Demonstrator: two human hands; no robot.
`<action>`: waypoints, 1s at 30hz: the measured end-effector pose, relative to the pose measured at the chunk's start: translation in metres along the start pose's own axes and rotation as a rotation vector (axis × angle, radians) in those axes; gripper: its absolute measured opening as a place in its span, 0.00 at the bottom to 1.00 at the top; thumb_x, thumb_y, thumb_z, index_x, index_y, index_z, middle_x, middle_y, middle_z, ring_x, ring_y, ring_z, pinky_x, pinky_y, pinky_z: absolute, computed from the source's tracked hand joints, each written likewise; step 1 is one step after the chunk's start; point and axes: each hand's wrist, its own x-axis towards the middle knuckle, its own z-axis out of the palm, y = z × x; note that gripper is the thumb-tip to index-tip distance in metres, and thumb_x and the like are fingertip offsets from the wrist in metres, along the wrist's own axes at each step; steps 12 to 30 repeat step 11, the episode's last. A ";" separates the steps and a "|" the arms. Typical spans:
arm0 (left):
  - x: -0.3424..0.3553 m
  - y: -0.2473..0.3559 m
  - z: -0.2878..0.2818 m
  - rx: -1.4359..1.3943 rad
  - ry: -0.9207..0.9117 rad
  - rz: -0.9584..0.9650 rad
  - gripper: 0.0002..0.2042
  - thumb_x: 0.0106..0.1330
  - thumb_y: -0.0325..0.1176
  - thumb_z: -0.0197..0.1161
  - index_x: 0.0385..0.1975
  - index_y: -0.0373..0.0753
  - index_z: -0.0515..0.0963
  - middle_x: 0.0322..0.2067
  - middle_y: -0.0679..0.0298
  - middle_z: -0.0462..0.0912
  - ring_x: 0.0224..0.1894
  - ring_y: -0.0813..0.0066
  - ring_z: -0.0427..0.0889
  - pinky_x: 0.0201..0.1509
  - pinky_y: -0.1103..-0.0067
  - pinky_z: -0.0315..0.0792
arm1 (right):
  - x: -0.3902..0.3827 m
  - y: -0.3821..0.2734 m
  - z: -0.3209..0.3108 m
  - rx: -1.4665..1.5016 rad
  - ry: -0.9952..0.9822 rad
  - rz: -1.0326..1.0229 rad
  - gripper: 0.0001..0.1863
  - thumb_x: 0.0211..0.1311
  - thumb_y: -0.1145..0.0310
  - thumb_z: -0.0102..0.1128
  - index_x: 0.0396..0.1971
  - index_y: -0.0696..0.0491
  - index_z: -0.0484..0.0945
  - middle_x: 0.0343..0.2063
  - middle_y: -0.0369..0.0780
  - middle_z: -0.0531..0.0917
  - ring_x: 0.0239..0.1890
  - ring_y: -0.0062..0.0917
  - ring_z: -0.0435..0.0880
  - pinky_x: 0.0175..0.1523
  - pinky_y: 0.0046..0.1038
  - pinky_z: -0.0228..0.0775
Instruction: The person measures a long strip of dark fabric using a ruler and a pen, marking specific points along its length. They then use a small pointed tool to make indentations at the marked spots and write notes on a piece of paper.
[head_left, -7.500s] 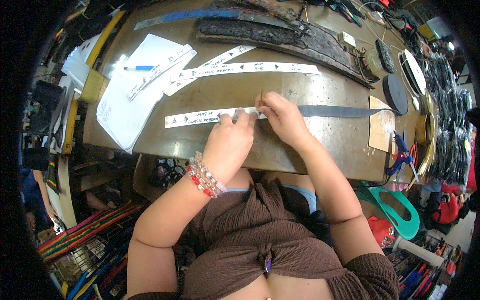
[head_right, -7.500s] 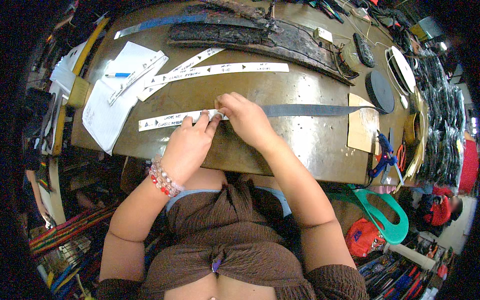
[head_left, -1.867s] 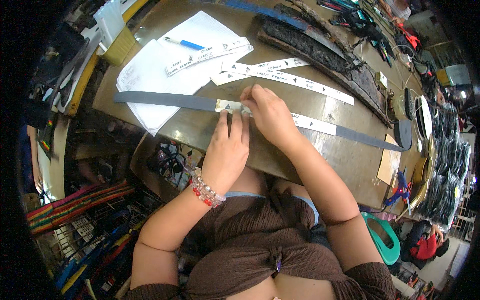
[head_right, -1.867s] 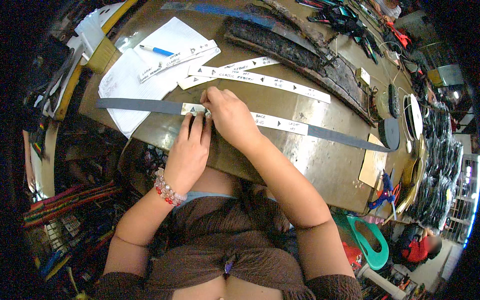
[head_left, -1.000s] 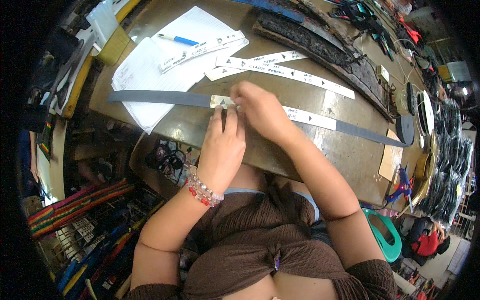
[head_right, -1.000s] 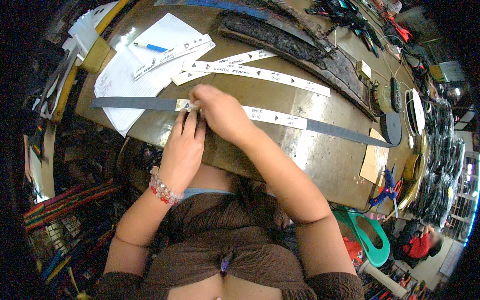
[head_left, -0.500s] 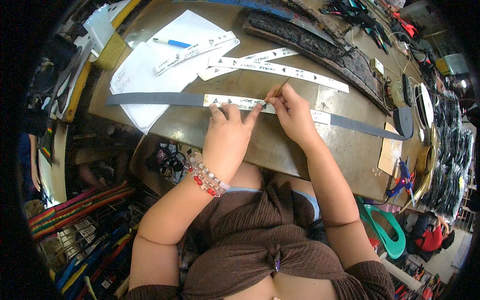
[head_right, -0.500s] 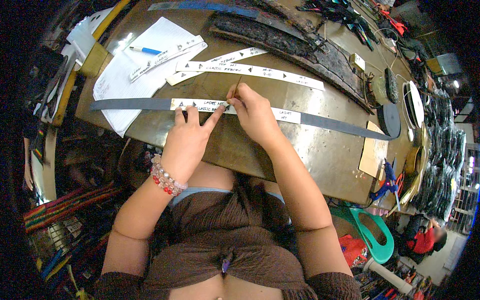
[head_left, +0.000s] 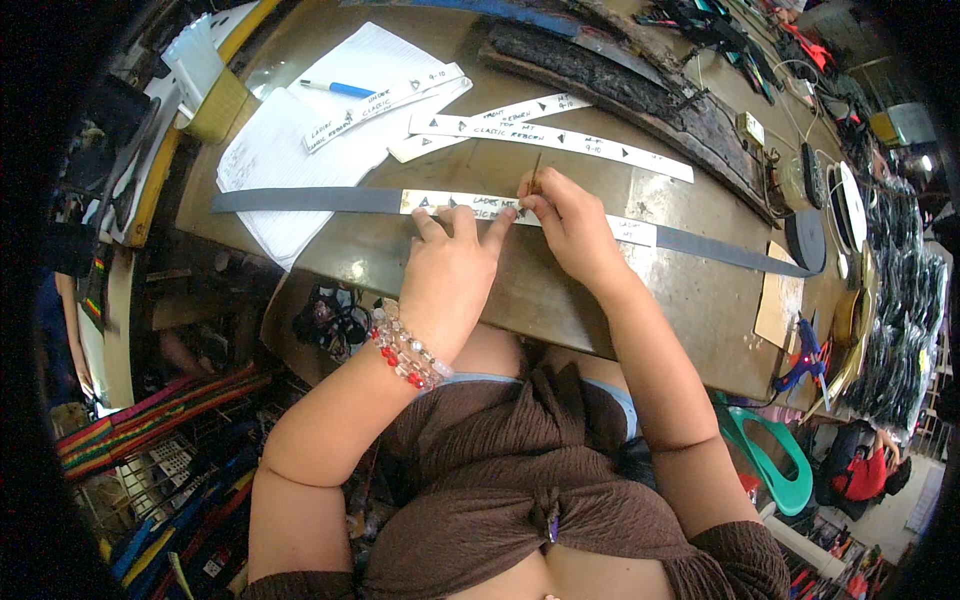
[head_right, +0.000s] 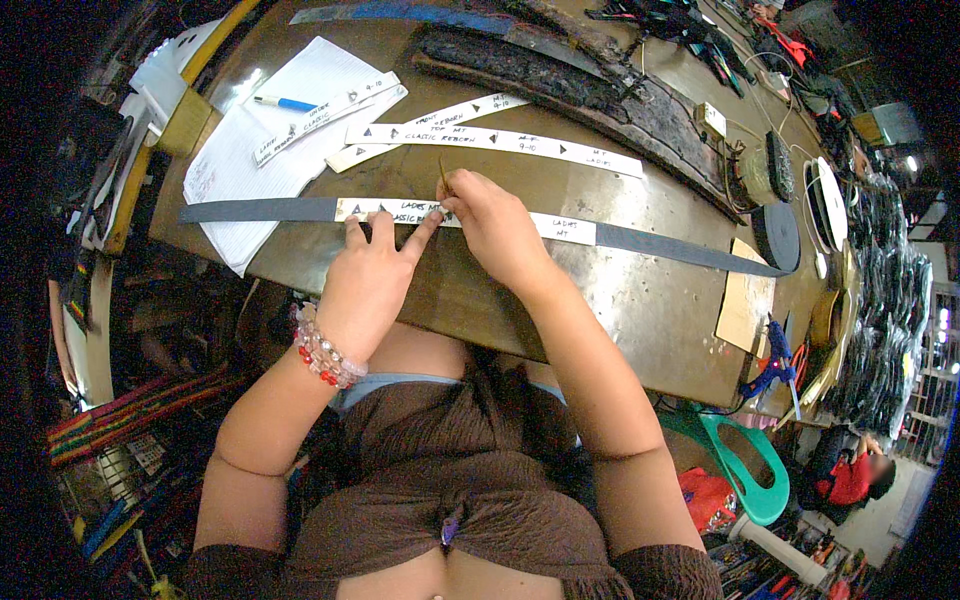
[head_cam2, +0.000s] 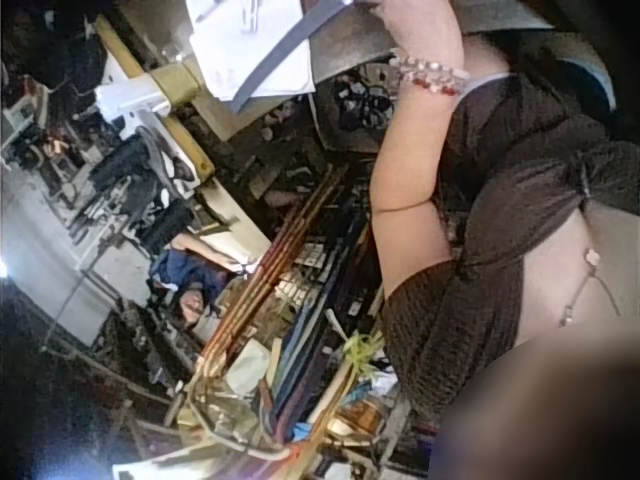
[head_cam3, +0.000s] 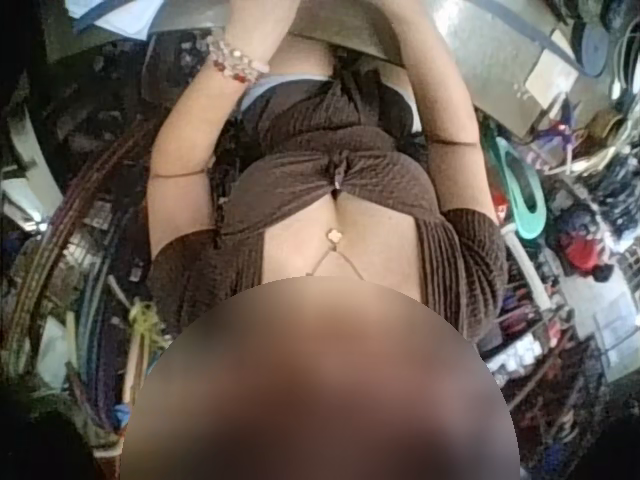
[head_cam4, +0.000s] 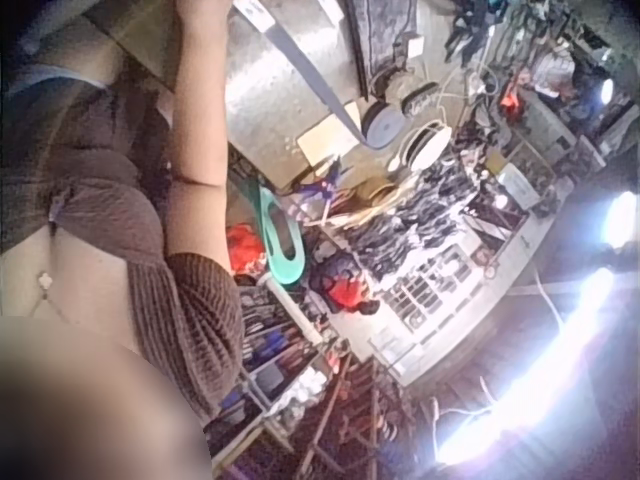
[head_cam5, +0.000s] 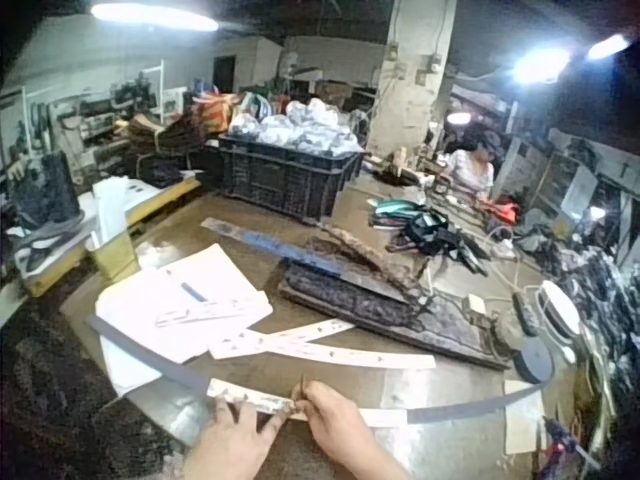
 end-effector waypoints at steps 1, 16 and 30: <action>0.000 0.000 0.001 -0.017 0.024 0.000 0.25 0.65 0.29 0.54 0.64 0.54 0.70 0.44 0.47 0.73 0.48 0.39 0.78 0.41 0.69 0.82 | 0.000 -0.001 0.003 -0.017 0.041 -0.017 0.04 0.63 0.79 0.55 0.36 0.58 0.72 0.33 0.47 0.80 0.37 0.43 0.80 0.43 0.32 0.72; 0.001 0.002 0.000 0.061 -0.043 -0.003 0.32 0.63 0.26 0.55 0.69 0.57 0.64 0.46 0.49 0.72 0.50 0.41 0.78 0.38 0.71 0.83 | 0.001 -0.009 -0.004 0.020 -0.117 0.148 0.05 0.65 0.75 0.55 0.39 0.56 0.72 0.39 0.48 0.80 0.43 0.42 0.80 0.49 0.37 0.72; 0.001 0.002 0.000 0.061 -0.043 -0.003 0.32 0.63 0.26 0.55 0.69 0.57 0.64 0.46 0.49 0.72 0.50 0.41 0.78 0.38 0.71 0.83 | 0.001 -0.009 -0.004 0.020 -0.117 0.148 0.05 0.65 0.75 0.55 0.39 0.56 0.72 0.39 0.48 0.80 0.43 0.42 0.80 0.49 0.37 0.72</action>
